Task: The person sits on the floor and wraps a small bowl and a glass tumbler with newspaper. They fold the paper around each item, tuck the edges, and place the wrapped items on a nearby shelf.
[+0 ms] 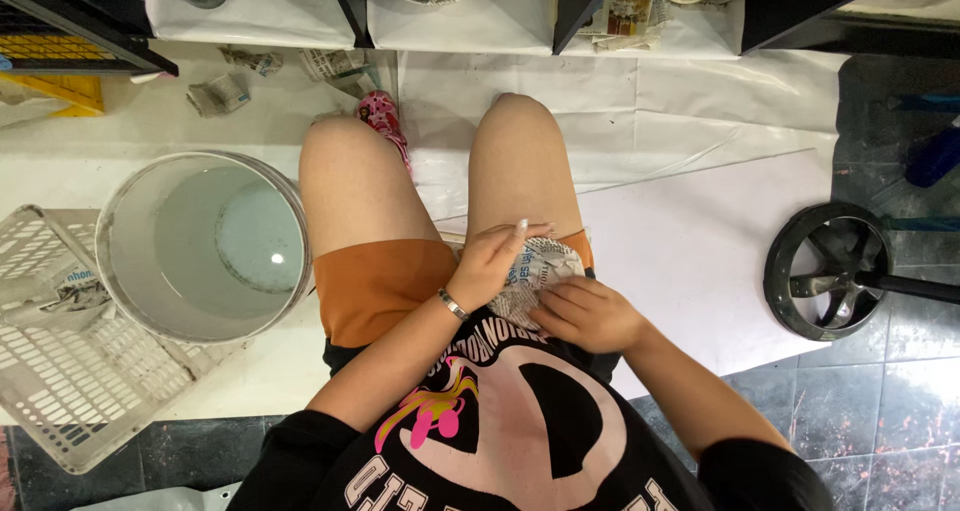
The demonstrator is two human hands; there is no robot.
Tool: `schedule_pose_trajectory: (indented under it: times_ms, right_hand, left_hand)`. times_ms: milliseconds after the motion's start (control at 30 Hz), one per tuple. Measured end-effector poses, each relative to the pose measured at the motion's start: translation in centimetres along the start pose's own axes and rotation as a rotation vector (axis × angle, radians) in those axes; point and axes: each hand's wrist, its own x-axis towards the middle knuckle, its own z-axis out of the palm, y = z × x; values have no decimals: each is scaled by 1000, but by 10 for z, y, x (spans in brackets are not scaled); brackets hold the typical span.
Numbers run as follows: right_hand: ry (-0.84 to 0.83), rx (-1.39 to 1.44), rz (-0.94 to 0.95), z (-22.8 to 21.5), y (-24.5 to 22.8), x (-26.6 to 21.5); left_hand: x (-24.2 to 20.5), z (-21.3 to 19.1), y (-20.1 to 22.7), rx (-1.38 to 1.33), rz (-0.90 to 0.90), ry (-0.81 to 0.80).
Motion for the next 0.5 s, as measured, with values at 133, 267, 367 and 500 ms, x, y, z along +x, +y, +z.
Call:
schedule_pose_trajectory:
  times_ms: [133, 267, 367, 500]
  right_hand:
    - [89, 24, 30, 42, -2, -11]
    - [103, 134, 109, 46, 0, -4]
    - [37, 197, 204, 35, -1, 4]
    - [44, 265, 310, 28, 6, 13]
  left_hand:
    - [2, 5, 6, 341, 135, 119]
    - [1, 5, 6, 394, 183, 178]
    - [6, 4, -1, 376, 46, 157]
    - [13, -13, -8, 17, -96, -66]
